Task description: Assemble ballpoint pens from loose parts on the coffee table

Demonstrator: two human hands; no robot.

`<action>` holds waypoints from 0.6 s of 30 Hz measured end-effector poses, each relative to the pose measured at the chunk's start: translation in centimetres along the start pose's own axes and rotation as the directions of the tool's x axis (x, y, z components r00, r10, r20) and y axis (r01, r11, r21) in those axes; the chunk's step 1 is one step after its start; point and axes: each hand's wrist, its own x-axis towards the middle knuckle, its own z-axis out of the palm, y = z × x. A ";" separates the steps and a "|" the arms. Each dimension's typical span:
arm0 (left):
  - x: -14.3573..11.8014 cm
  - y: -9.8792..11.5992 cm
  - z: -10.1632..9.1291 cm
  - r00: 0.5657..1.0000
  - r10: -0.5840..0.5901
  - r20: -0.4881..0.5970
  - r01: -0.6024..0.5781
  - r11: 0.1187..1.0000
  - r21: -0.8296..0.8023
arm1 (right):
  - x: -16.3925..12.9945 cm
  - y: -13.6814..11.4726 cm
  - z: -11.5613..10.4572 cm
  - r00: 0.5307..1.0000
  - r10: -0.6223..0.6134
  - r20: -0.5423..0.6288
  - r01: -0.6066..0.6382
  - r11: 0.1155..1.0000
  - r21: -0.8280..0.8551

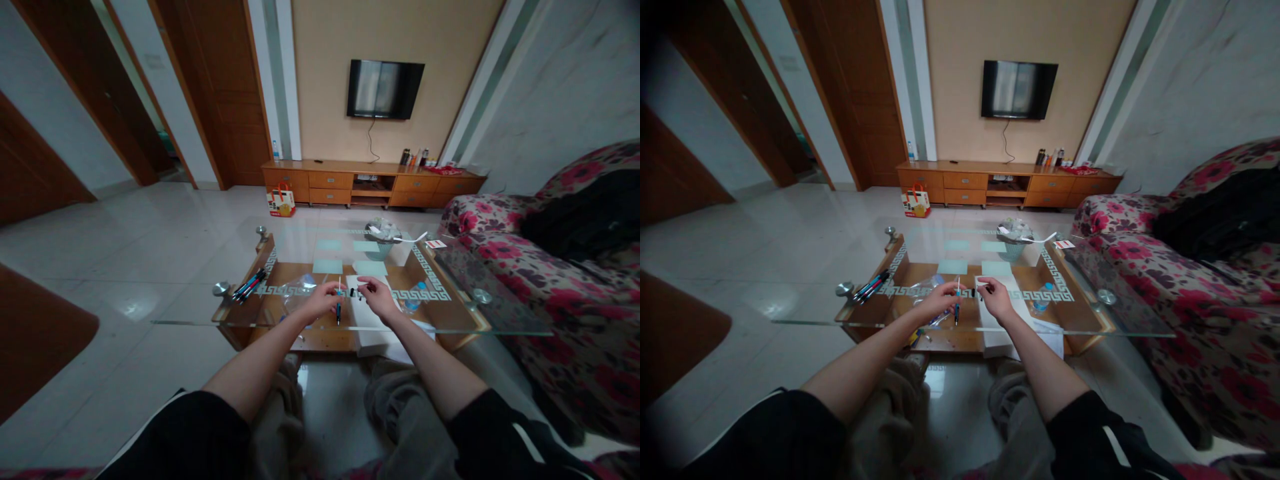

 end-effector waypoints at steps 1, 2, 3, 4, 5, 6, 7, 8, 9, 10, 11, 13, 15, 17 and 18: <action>-0.1 0.1 0.0 1.000 -0.003 0.016 0.003 1.000 0.001 | -0.2 -0.3 0.1 1.000 0.004 0.020 -0.005 1.000 0.025; -0.1 0.2 0.1 0.999 -0.005 0.034 0.005 1.000 0.005 | -0.3 -0.7 0.3 0.999 0.009 0.031 -0.011 0.999 0.038; -0.2 0.4 0.1 0.999 -0.007 0.052 0.006 1.000 0.016 | -0.5 -1.0 0.4 0.999 0.015 0.036 -0.017 0.999 0.048; -0.3 0.5 0.2 0.998 -0.012 0.069 0.010 0.999 0.031 | -0.5 -1.3 0.5 0.999 0.027 0.036 -0.030 0.997 0.064; -0.3 0.7 0.2 0.996 -0.018 0.084 0.014 0.999 0.049 | -0.6 -1.5 0.6 0.999 0.043 0.029 -0.045 0.995 0.091; -0.4 0.9 0.2 0.995 -0.024 0.097 0.017 0.998 0.068 | -0.7 -1.8 0.7 0.998 0.060 0.022 -0.063 0.990 0.129; -0.4 1.0 0.2 0.994 -0.030 0.109 0.021 0.996 0.084 | -0.7 -2.0 0.8 0.997 0.080 0.016 -0.081 0.982 0.173; -0.5 1.1 0.2 0.992 -0.036 0.121 0.025 0.995 0.094 | -0.7 -2.2 0.9 0.995 0.101 0.011 -0.101 0.970 0.219; -0.6 1.2 0.2 0.990 -0.043 0.134 0.030 0.995 0.098 | -0.8 -2.4 0.9 0.993 0.121 0.012 -0.120 0.958 0.260; -0.6 1.3 0.2 0.987 -0.050 0.151 0.035 0.994 0.101 | -0.8 -2.6 0.9 0.990 0.137 0.017 -0.136 0.947 0.292; -0.7 1.3 0.2 0.984 -0.057 0.168 0.040 0.994 0.105 | -0.9 -2.7 0.9 0.989 0.147 0.023 -0.147 0.939 0.312; -0.7 1.4 0.1 0.977 -0.065 0.203 0.042 0.992 0.116 | -1.0 -2.9 0.9 0.987 0.156 0.031 -0.158 0.932 0.327; -0.8 1.4 0.2 0.971 -0.061 0.229 0.032 0.991 0.128 | -1.1 -3.1 0.9 0.987 0.156 0.029 -0.157 0.932 0.325; -0.7 1.4 0.2 0.969 -0.060 0.239 0.029 0.991 0.131 | -1.2 -3.2 0.9 0.987 0.157 0.022 -0.155 0.935 0.318; -0.7 1.4 0.2 0.969 -0.061 0.241 0.030 0.991 0.131 | -1.2 -3.2 0.9 0.988 0.156 0.019 -0.154 0.937 0.313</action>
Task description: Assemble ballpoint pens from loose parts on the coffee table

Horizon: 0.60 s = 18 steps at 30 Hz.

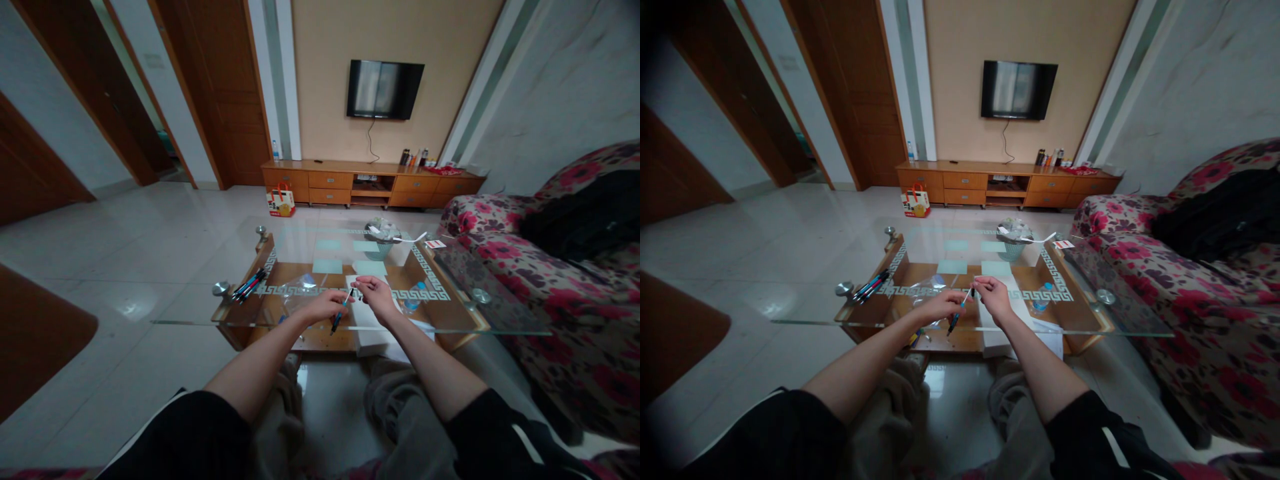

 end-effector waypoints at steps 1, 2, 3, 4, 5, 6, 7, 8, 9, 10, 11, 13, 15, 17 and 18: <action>0.0 0.0 0.0 1.000 -0.002 0.001 0.002 1.000 0.000 | 0.0 0.0 0.0 1.000 -0.002 0.002 0.002 1.000 -0.006; 0.1 0.0 0.0 1.000 -0.001 0.000 0.001 1.000 0.000 | 0.0 0.0 0.0 1.000 -0.004 0.008 0.004 1.000 -0.013; 0.1 -0.1 0.0 1.000 0.003 -0.001 -0.003 1.000 0.003 | 0.0 0.0 0.0 1.000 -0.009 0.012 0.009 1.000 -0.021; 0.1 -0.1 0.0 1.000 0.010 -0.004 -0.010 1.000 0.007 | 0.1 0.1 0.0 1.000 -0.013 0.016 0.013 0.999 -0.031; 0.1 -0.1 0.0 1.000 0.020 -0.009 -0.020 1.000 0.012 | 0.1 0.1 0.1 1.000 -0.017 0.016 0.017 0.999 -0.042; 0.2 -0.2 0.0 1.000 0.027 -0.014 -0.027 0.999 0.018 | 0.1 0.1 0.1 1.000 -0.019 0.014 0.020 0.998 -0.053; 0.2 -0.2 0.0 0.999 0.032 -0.016 -0.032 0.999 0.022 | 0.1 0.2 0.1 1.000 -0.021 0.014 0.022 0.998 -0.060; 0.2 -0.2 0.0 0.999 0.034 -0.017 -0.033 0.999 0.026 | 0.1 0.2 0.1 1.000 -0.022 0.014 0.023 0.998 -0.064; 0.2 -0.2 0.0 0.999 0.031 -0.017 -0.031 0.999 0.029 | 0.1 0.2 0.1 1.000 -0.023 0.018 0.024 0.998 -0.064; 0.1 -0.1 0.0 1.000 0.026 -0.016 -0.026 0.999 0.029 | 0.1 0.3 0.1 0.999 -0.024 0.021 0.025 0.998 -0.063; 0.1 -0.1 0.0 1.000 0.021 -0.016 -0.021 0.999 0.027 | 0.0 0.3 0.1 0.999 -0.025 0.025 0.027 0.998 -0.063; 0.1 0.0 0.0 1.000 0.017 -0.017 -0.017 1.000 0.022 | 0.0 0.3 0.1 0.999 -0.025 0.032 0.027 0.998 -0.065; 0.2 0.0 0.0 1.000 0.015 -0.015 -0.014 1.000 0.019 | 0.0 0.4 0.0 0.999 -0.023 0.039 0.025 0.998 -0.065; 0.2 -0.1 0.0 1.000 0.010 -0.013 -0.010 1.000 0.021 | 0.0 0.4 0.0 0.999 -0.024 0.042 0.027 0.998 -0.060; 0.2 -0.2 -0.1 1.000 0.008 -0.011 -0.008 1.000 0.021 | 0.0 0.4 0.0 0.999 -0.025 0.044 0.028 0.998 -0.059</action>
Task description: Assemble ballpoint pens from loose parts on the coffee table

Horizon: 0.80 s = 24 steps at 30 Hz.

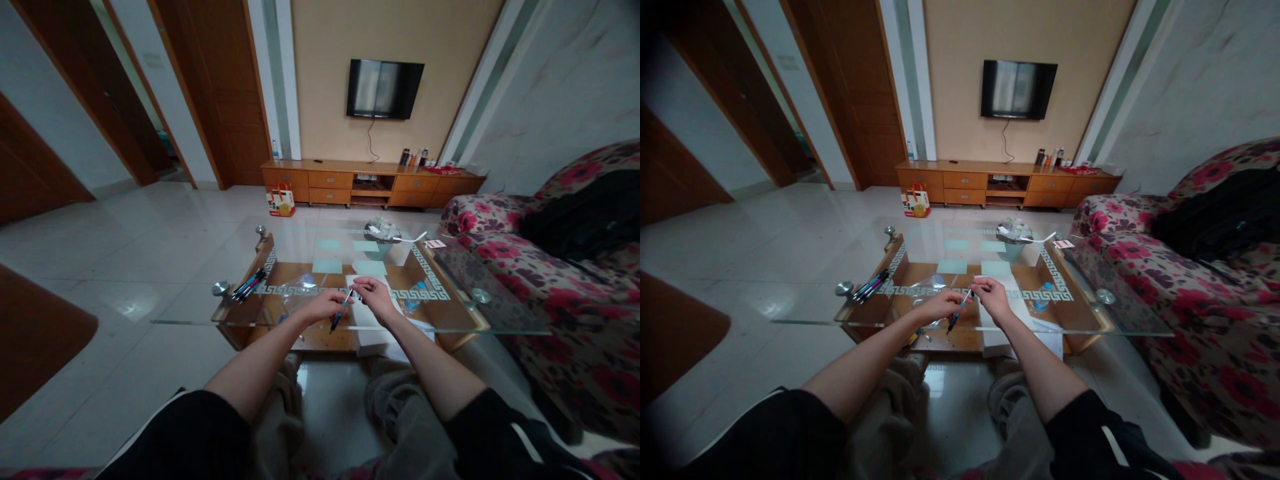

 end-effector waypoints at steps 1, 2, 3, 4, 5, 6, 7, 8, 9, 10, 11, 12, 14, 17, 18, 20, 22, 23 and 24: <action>0.0 -0.1 0.0 1.000 0.000 0.001 0.000 1.000 -0.001 | 0.0 0.0 0.0 1.000 0.002 0.001 -0.002 1.000 -0.001; 0.1 -0.2 0.0 1.000 0.002 0.002 -0.002 1.000 -0.003 | 0.0 0.0 0.0 1.000 0.006 0.003 -0.006 1.000 -0.005; 0.1 -0.3 0.0 1.000 0.005 0.002 -0.005 1.000 -0.004 | -0.1 0.0 0.0 1.000 0.012 0.007 -0.012 1.000 -0.010; 0.1 -0.4 -0.1 1.000 0.010 0.002 -0.010 1.000 -0.004 | -0.1 0.0 0.0 1.000 0.019 0.012 -0.019 1.000 -0.015; 0.2 -0.5 -0.1 1.000 0.013 0.000 -0.013 1.000 -0.002 | -0.1 0.0 -0.1 1.000 0.025 0.018 -0.024 1.000 -0.018; 0.2 -0.7 -0.1 1.000 0.015 -0.002 -0.015 1.000 0.002 | -0.1 0.1 -0.1 0.999 0.028 0.023 -0.027 0.999 -0.021; 0.3 -0.8 -0.1 1.000 0.016 -0.004 -0.016 1.000 0.007 | -0.2 0.1 -0.1 0.999 0.031 0.029 -0.030 0.999 -0.024; 0.3 -0.9 -0.1 1.000 0.016 -0.006 -0.016 1.000 0.012 | -0.2 0.1 -0.1 0.999 0.032 0.035 -0.031 0.999 -0.028; 0.4 -1.1 -0.1 1.000 0.017 -0.007 -0.017 1.000 0.016 | -0.2 0.1 -0.2 0.999 0.032 0.037 -0.031 0.999 -0.033; 0.5 -1.2 -0.1 1.000 0.020 -0.008 -0.020 1.000 0.018 | -0.2 0.1 -0.2 0.999 0.032 0.041 -0.030 0.999 -0.037; 0.5 -1.2 -0.1 1.000 0.026 -0.009 -0.026 0.999 0.019 | -0.2 0.1 -0.2 0.999 0.031 0.043 -0.030 0.999 -0.040; 0.5 -1.3 -0.1 0.999 0.035 -0.010 -0.035 0.999 0.018 | -0.3 0.1 -0.2 0.998 0.032 0.047 -0.030 0.999 -0.043; 0.5 -1.3 -0.2 0.998 0.059 -0.011 -0.058 0.998 0.020 | -0.4 0.0 -0.1 0.998 0.036 0.057 -0.033 0.998 -0.051; 0.5 -1.2 -0.2 0.996 0.084 -0.013 -0.084 0.996 0.043 | -0.4 -0.1 -0.1 0.996 0.045 0.074 -0.039 0.996 -0.076; 0.5 -1.1 -0.2 0.996 0.087 -0.015 -0.086 0.995 0.053 | -0.4 0.0 0.0 0.996 0.046 0.077 -0.040 0.996 -0.082; 0.4 -1.0 -0.2 0.996 0.084 -0.021 -0.082 0.994 0.065 | -0.4 0.1 -0.1 0.996 0.051 0.079 -0.044 0.995 -0.089; 0.4 -0.9 -0.2 0.997 0.073 -0.028 -0.071 0.995 0.067 | -0.3 0.3 -0.1 0.995 0.057 0.079 -0.050 0.994 -0.094; 0.3 -0.9 -0.2 0.997 0.068 -0.030 -0.066 0.996 0.066 | -0.3 0.3 -0.2 0.995 0.060 0.080 -0.052 0.994 -0.097; 0.3 -0.9 -0.2 0.997 0.065 -0.032 -0.063 0.996 0.064 | -0.3 0.4 -0.2 0.995 0.062 0.082 -0.054 0.994 -0.099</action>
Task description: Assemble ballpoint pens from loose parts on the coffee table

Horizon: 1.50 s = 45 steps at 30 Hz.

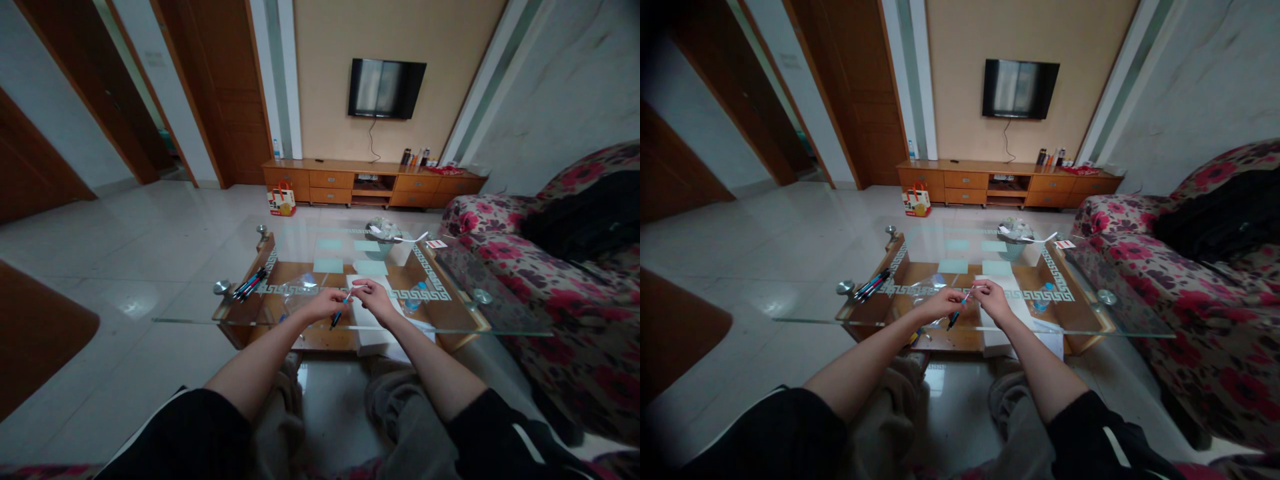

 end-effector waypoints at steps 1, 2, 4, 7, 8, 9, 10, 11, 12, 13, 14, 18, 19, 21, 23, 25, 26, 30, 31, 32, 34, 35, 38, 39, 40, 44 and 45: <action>0.0 0.0 0.0 1.000 -0.002 0.000 0.002 1.000 -0.001 | 0.0 0.0 0.0 1.000 0.001 0.003 -0.001 1.000 0.000; 0.0 0.0 0.0 1.000 -0.003 0.001 0.003 1.000 0.000 | 0.0 0.1 0.0 1.000 0.001 0.006 -0.001 1.000 0.001; 0.0 -0.1 -0.1 1.000 -0.003 0.006 0.003 1.000 0.002 | -0.1 0.0 0.0 1.000 0.001 0.008 -0.002 1.000 0.005; 0.0 -0.1 -0.1 1.000 0.001 0.009 -0.001 1.000 0.005 | -0.2 -0.1 0.2 1.000 -0.001 0.008 0.001 1.000 0.012; 0.0 -0.1 -0.1 1.000 0.005 0.006 -0.005 1.000 0.007 | -0.3 -0.2 0.2 1.000 0.001 0.010 -0.001 1.000 0.015; 0.0 0.0 -0.1 1.000 0.009 0.001 -0.009 1.000 0.009 | -0.3 -0.2 0.3 1.000 0.004 0.009 -0.004 1.000 0.021; -0.1 0.0 -0.1 1.000 0.011 -0.006 -0.011 1.000 0.012 | -0.2 -0.3 0.4 1.000 0.012 0.005 -0.013 0.999 0.036; -0.1 0.0 -0.1 1.000 0.011 -0.013 -0.011 1.000 0.013 | -0.2 -0.3 0.4 1.000 0.025 -0.003 -0.025 0.997 0.068; -0.1 0.0 -0.1 1.000 0.011 -0.019 -0.010 1.000 0.012 | -0.1 -0.3 0.5 0.999 0.041 -0.017 -0.039 0.992 0.120; -0.1 0.0 -0.1 1.000 0.008 -0.024 -0.008 1.000 0.010 | 0.1 -0.4 0.4 0.997 0.062 -0.038 -0.054 0.980 0.193; -0.1 -0.1 -0.1 1.000 0.004 -0.027 -0.004 1.000 0.007 | 0.3 -0.4 0.4 0.995 0.088 -0.056 -0.069 0.957 0.281; 0.1 -0.4 -0.1 0.998 -0.012 -0.057 0.012 1.000 0.005 | 0.8 -0.7 -0.3 0.981 0.189 -0.051 -0.126 0.810 0.573; 0.1 -0.4 -0.1 0.998 -0.012 -0.064 0.012 1.000 0.007 | 0.8 -0.8 -0.5 0.979 0.201 -0.031 -0.140 0.780 0.609; 0.1 -0.5 -0.1 0.997 -0.008 -0.070 0.008 1.000 0.009 | 0.7 -0.9 -0.8 0.977 0.211 -0.002 -0.158 0.740 0.654; 0.1 -0.5 -0.1 0.998 -0.007 -0.064 0.008 1.000 0.013 | 0.5 -1.1 -0.9 0.977 0.215 0.007 -0.162 0.713 0.682; 0.1 -0.4 -0.1 0.998 -0.008 -0.060 0.009 1.000 0.016 | 0.5 -1.1 -0.9 0.977 0.213 0.002 -0.153 0.698 0.700; 0.1 -0.4 -0.1 0.998 -0.008 -0.059 0.009 1.000 0.017 | 0.5 -1.1 -0.9 0.978 0.209 -0.004 -0.146 0.696 0.703; 0.1 -0.4 -0.1 0.998 -0.016 -0.067 0.018 1.000 0.020 | 0.7 -0.7 -0.6 0.981 0.181 -0.062 -0.093 0.734 0.673; 0.1 -0.4 -0.1 0.998 -0.021 -0.067 0.022 1.000 0.022 | 0.8 -0.6 -0.6 0.982 0.173 -0.077 -0.079 0.746 0.661; 0.1 -0.4 -0.1 0.998 -0.025 -0.065 0.026 0.999 0.023 | 0.8 -0.5 -0.6 0.983 0.164 -0.087 -0.069 0.756 0.650; 0.1 -0.4 -0.2 0.998 -0.029 -0.060 0.031 0.999 0.024 | 0.8 -0.3 -0.6 0.984 0.148 -0.095 -0.055 0.771 0.635; 0.0 -0.4 -0.2 0.998 -0.030 -0.059 0.031 0.999 0.025 | 0.8 -0.3 -0.6 0.985 0.142 -0.096 -0.050 0.776 0.628; 0.0 -0.3 -0.3 0.998 -0.017 -0.061 0.019 0.999 0.028 | 0.7 -0.2 -0.6 0.985 0.141 -0.104 -0.051 0.797 0.601; 0.0 -0.3 -0.3 0.998 -0.014 -0.063 0.016 0.999 0.030 | 0.6 -0.3 -0.6 0.984 0.146 -0.104 -0.057 0.806 0.589; 0.0 -0.3 -0.3 0.998 -0.014 -0.065 0.016 0.999 0.030 | 0.5 -0.3 -0.6 0.984 0.150 -0.100 -0.066 0.816 0.574; 0.0 -0.1 -0.2 0.998 -0.024 -0.060 0.025 0.999 0.025 | 0.4 -0.4 -0.7 0.984 0.144 -0.103 -0.070 0.849 0.523; 0.0 -0.1 -0.2 0.998 -0.025 -0.059 0.027 0.999 0.026 | 0.4 -0.5 -0.6 0.984 0.138 -0.111 -0.062 0.855 0.515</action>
